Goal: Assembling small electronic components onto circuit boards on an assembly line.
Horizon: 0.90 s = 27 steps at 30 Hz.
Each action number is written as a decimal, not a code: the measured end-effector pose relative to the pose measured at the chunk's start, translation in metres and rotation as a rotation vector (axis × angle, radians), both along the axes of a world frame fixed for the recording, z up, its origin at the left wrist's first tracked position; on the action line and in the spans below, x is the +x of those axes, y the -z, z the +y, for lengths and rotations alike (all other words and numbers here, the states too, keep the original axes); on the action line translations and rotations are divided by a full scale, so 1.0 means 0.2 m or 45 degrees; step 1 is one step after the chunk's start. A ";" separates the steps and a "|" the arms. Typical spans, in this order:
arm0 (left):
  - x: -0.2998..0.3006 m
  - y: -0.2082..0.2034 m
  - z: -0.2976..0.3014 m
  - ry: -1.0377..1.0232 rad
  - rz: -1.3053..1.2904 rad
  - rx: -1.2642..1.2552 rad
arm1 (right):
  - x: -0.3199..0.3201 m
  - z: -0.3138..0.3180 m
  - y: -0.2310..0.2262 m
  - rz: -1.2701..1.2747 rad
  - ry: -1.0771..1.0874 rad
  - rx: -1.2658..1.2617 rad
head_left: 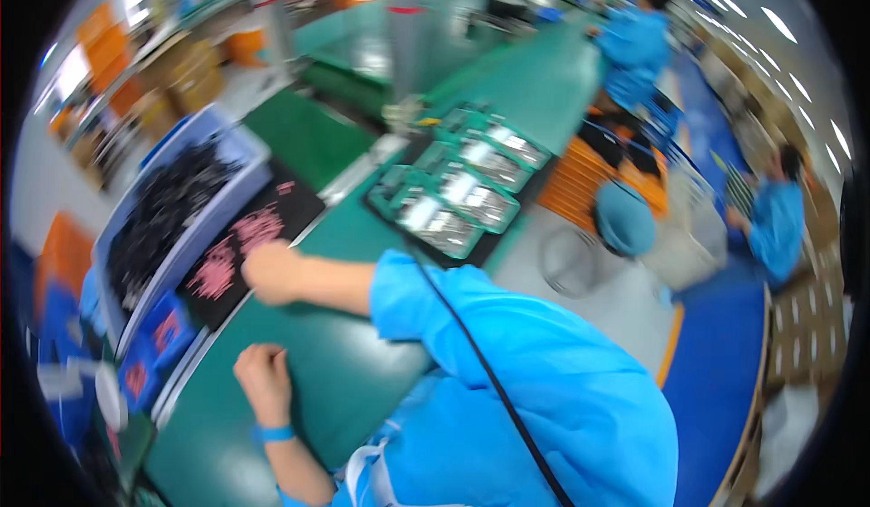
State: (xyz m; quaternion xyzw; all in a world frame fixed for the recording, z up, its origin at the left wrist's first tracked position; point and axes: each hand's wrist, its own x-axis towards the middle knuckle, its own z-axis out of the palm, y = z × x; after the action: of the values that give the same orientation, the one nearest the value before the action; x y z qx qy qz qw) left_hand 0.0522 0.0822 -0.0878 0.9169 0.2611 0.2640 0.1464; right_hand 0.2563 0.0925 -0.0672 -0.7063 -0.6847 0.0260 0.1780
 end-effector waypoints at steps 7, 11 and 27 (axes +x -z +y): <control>0.00 -0.02 -0.04 -0.009 0.105 -0.080 | -0.09 -0.27 0.19 0.068 0.027 -0.039; -0.03 -0.01 -0.02 -0.023 0.078 -0.250 | -0.12 -0.28 0.22 0.128 0.088 0.098; -0.06 0.04 0.02 0.006 0.133 -0.182 | -0.11 -0.28 0.23 0.193 0.021 0.098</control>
State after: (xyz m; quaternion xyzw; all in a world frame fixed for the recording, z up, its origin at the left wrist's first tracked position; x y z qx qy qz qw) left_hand 0.0397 0.0858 -0.0951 0.9172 0.2846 0.1961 0.1983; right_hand 0.2348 0.0362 -0.1132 -0.7004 -0.6640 0.0515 0.2566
